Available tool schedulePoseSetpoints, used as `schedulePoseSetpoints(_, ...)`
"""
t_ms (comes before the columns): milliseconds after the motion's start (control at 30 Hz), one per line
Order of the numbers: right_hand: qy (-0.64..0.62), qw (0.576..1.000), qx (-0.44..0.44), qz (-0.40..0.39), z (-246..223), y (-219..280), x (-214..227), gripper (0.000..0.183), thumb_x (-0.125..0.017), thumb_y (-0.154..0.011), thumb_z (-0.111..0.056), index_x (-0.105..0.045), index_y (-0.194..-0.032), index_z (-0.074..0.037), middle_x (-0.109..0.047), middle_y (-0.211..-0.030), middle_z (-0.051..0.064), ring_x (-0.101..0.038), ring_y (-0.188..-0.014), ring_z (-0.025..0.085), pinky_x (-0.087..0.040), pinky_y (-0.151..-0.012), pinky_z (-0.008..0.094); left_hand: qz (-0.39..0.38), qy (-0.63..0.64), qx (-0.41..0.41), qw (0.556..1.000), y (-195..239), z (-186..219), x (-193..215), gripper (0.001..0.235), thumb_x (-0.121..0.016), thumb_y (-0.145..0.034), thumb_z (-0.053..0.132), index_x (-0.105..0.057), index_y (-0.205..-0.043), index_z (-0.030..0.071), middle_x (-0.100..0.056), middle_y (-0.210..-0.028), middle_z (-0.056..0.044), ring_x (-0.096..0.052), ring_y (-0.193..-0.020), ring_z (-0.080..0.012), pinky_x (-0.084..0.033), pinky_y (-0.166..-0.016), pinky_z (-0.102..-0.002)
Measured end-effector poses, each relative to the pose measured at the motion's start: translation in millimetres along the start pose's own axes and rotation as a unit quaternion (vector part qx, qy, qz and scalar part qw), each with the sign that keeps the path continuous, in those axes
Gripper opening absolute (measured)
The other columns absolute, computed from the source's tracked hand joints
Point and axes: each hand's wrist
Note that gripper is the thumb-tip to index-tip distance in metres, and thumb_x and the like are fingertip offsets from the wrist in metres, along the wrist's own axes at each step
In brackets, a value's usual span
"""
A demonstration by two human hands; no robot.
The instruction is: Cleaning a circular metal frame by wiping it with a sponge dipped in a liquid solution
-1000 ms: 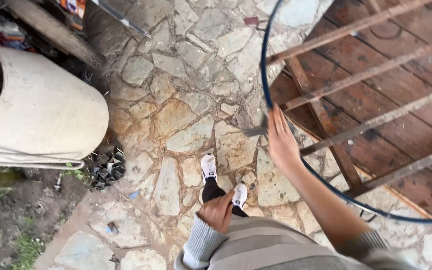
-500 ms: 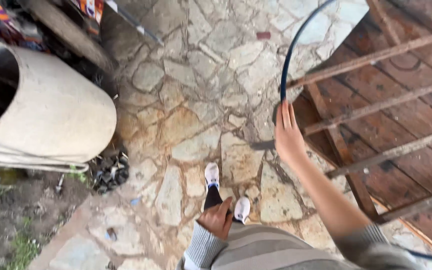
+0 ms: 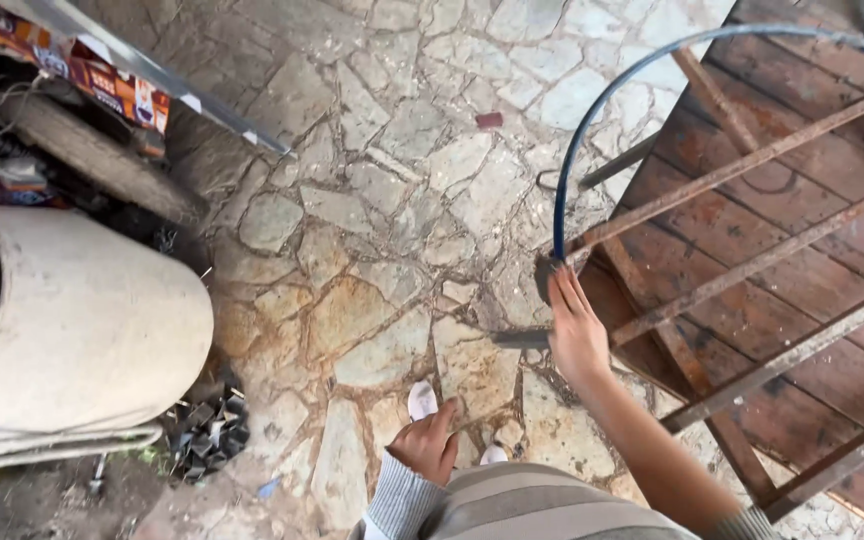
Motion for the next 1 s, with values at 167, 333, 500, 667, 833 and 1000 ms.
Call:
schedulePoseSetpoints(167,-0.052,0.985,-0.16,-0.026,0,2,15,0.045,-0.041,-0.105,-0.033,-0.045,-0.149,-0.02,-0.065,-0.136,0.007,-0.067,-0.053,0.016,-0.051,-0.033,0.026,-0.118,-0.027,0.002,0.993,-2,-37,-11,0.047,-0.064,-0.085,0.04,-0.064,-0.129,0.023,-0.073,-0.07,0.002,-0.064,-0.05,-0.0184,-0.046,-0.037,-0.035)
schedulePoseSetpoints(333,-0.037,0.989,-0.141,0.03,39,-36,15,0.04,-0.051,-0.103,-0.041,-0.061,-0.129,-0.013,-0.067,-0.085,0.009,-0.059,-0.051,0.019,-0.048,-0.042,0.033,-0.107,-0.002,-0.022,0.994,-31,-48,-20,0.037,-0.061,-0.092,0.038,-0.067,-0.123,0.019,-0.075,-0.074,0.002,-0.063,-0.047,-0.0124,-0.047,-0.038,-0.03)
schedulePoseSetpoints(500,-0.11,0.992,-0.059,-0.025,44,-61,19,0.035,-0.052,-0.104,-0.034,-0.055,-0.087,-0.004,-0.055,-0.076,0.006,-0.058,-0.053,0.023,-0.054,-0.044,0.04,-0.117,0.039,-0.051,0.991,-51,-55,-15,0.039,-0.066,-0.089,0.029,-0.064,-0.125,0.014,-0.079,-0.085,-0.001,-0.067,-0.051,-0.0145,-0.052,-0.042,-0.031)
schedulePoseSetpoints(667,-0.1,0.987,-0.123,-0.011,47,-108,-4,0.032,-0.054,-0.107,-0.023,-0.057,-0.081,-0.005,-0.06,-0.063,0.006,-0.057,-0.044,0.02,-0.047,-0.038,0.036,-0.159,0.047,-0.053,0.985,-64,-57,-4,0.04,-0.058,-0.091,0.034,-0.064,-0.126,0.015,-0.076,-0.083,-0.001,-0.07,-0.062,-0.0189,-0.053,-0.049,-0.036)
schedulePoseSetpoints(833,-0.075,0.973,-0.191,-0.107,31,-71,4,0.026,-0.049,-0.106,-0.02,-0.063,-0.119,-0.002,-0.069,-0.077,0.008,-0.054,-0.041,0.012,-0.041,-0.033,0.024,-0.108,0.036,-0.043,0.993,-65,-77,-12,0.037,-0.058,-0.093,0.043,-0.066,-0.124,0.022,-0.081,-0.091,-0.001,-0.072,-0.058,-0.0148,-0.055,-0.045,-0.03)
schedulePoseSetpoints(1000,0.008,0.971,-0.169,-0.169,28,-65,2,0.022,-0.049,-0.105,-0.022,-0.064,-0.105,-0.006,-0.07,-0.077,0.002,-0.06,-0.047,0.01,-0.044,-0.036,0.02,-0.113,0.03,-0.053,0.992,-62,-96,5,0.058,-0.027,-0.104,0.055,-0.064,-0.131,0.02,-0.075,-0.071,0.002,-0.058,-0.039,-0.0084,-0.045,-0.033,-0.026)
Point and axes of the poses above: each hand's wrist, its own y-axis away from the middle knuckle, its own x-axis out of the back of the hand, z = x × y
